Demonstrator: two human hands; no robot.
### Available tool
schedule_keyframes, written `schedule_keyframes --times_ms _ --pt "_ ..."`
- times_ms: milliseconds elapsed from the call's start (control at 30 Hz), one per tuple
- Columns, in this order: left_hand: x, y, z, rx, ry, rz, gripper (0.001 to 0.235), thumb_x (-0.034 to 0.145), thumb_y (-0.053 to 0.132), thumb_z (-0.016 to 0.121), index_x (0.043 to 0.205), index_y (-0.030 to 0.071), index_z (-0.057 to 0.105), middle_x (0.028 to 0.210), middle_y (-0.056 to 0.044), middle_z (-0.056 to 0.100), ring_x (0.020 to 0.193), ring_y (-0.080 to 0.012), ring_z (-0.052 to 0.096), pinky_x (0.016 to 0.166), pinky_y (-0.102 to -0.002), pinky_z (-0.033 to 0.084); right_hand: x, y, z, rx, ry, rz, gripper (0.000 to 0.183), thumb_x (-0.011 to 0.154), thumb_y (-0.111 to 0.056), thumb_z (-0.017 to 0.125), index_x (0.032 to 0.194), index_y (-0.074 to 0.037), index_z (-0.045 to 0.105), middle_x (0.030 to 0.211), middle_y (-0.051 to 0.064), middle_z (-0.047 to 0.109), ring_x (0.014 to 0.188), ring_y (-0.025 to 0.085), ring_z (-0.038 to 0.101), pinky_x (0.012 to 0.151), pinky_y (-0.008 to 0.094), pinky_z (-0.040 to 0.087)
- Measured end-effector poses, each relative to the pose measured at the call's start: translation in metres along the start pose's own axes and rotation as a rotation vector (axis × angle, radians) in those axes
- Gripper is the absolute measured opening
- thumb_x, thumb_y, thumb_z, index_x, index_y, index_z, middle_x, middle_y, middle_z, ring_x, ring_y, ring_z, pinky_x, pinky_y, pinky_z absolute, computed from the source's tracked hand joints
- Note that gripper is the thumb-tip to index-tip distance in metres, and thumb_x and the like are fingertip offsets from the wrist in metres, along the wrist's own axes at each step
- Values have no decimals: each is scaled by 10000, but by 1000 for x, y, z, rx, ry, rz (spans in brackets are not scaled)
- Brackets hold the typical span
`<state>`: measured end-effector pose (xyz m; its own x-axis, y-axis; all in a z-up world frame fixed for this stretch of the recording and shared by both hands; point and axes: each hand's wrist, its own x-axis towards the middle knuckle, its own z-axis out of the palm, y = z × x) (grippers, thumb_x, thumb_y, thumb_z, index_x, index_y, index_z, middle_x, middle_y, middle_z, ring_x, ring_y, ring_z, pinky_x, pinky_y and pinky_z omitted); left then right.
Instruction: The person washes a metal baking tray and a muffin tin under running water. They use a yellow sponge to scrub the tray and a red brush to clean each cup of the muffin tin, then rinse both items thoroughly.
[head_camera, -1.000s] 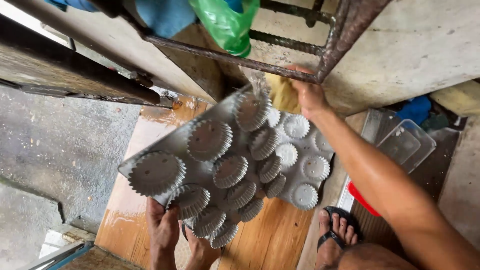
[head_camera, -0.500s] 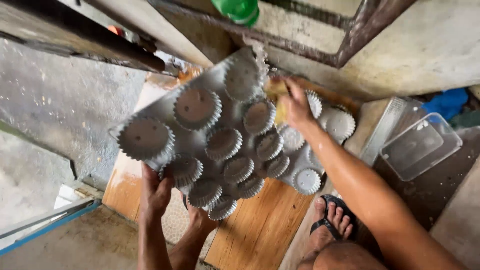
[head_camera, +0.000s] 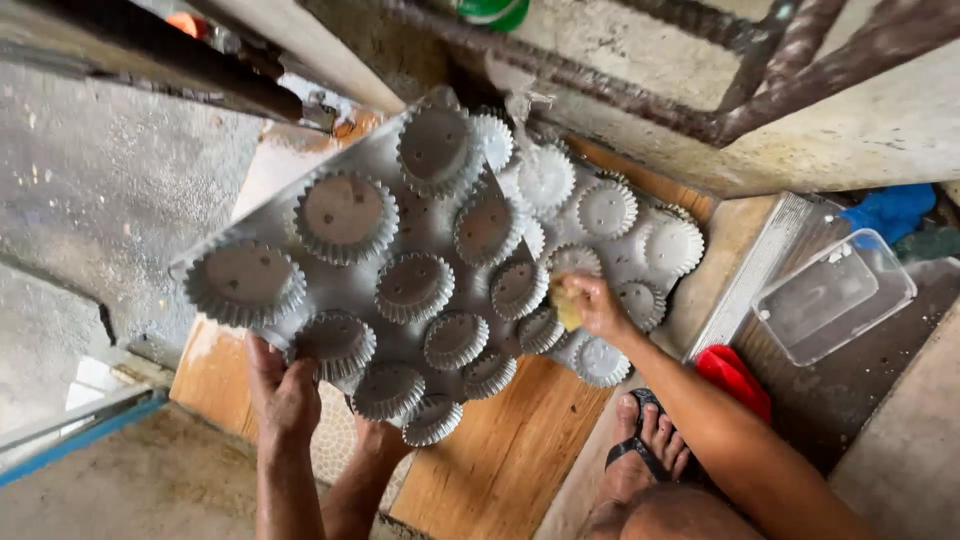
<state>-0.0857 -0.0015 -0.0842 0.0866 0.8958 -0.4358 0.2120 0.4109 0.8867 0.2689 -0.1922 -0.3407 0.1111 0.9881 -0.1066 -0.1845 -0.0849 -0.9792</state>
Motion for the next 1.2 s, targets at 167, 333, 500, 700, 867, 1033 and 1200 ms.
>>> schedule_keyframes --times_ms 167,333,500,700,867,1033,1200 --pt "-2 43 23 28 -46 222 655 763 -160 442 1366 97 428 1056 -97 617 787 -133 478 664 -298 458 77 -150 40 31 399 12 173 1030 -94 555 1112 -45 699 927 57 692 814 118 618 814 333 551" --pt "-15 -49 29 35 -47 166 594 819 -97 508 1378 86 422 928 -86 595 720 -107 452 589 -254 411 135 -206 32 107 533 -197 342 925 -63 546 1257 -99 622 1059 40 604 935 159 568 870 329 498" --pt "0 24 69 -63 -58 245 659 880 -44 561 1488 50 324 944 -154 595 744 -139 513 587 -270 469 118 -204 23 103 500 16 435 762 -194 552 1162 -109 702 928 67 594 810 156 564 711 291 473" --pt "3 43 135 52 -98 324 648 881 21 596 1477 13 342 953 -237 635 769 -233 607 615 -363 559 150 -239 37 155 460 139 298 767 -339 618 1000 -165 682 841 16 623 742 127 629 637 269 501" --pt "-6 88 178 241 -115 474 775 909 137 648 1563 23 248 1464 -391 431 1340 -538 466 1102 -617 404 189 -316 51 303 254 73 452 733 -350 926 1048 -87 734 974 132 766 820 241 766 743 441 660" --pt "-9 83 217 -119 -367 454 851 916 -50 498 1616 39 23 1584 -380 246 1433 -495 338 1160 -621 323 167 -300 40 -125 251 -140 591 749 -80 863 1268 15 597 1083 223 686 982 313 697 869 501 578" --pt "2 60 251 -328 -459 461 826 924 -110 385 1622 49 -26 1607 -375 180 1447 -482 286 1120 -595 408 125 -334 14 -398 170 -144 515 793 -6 692 1298 -93 643 999 123 706 922 218 698 869 386 567"
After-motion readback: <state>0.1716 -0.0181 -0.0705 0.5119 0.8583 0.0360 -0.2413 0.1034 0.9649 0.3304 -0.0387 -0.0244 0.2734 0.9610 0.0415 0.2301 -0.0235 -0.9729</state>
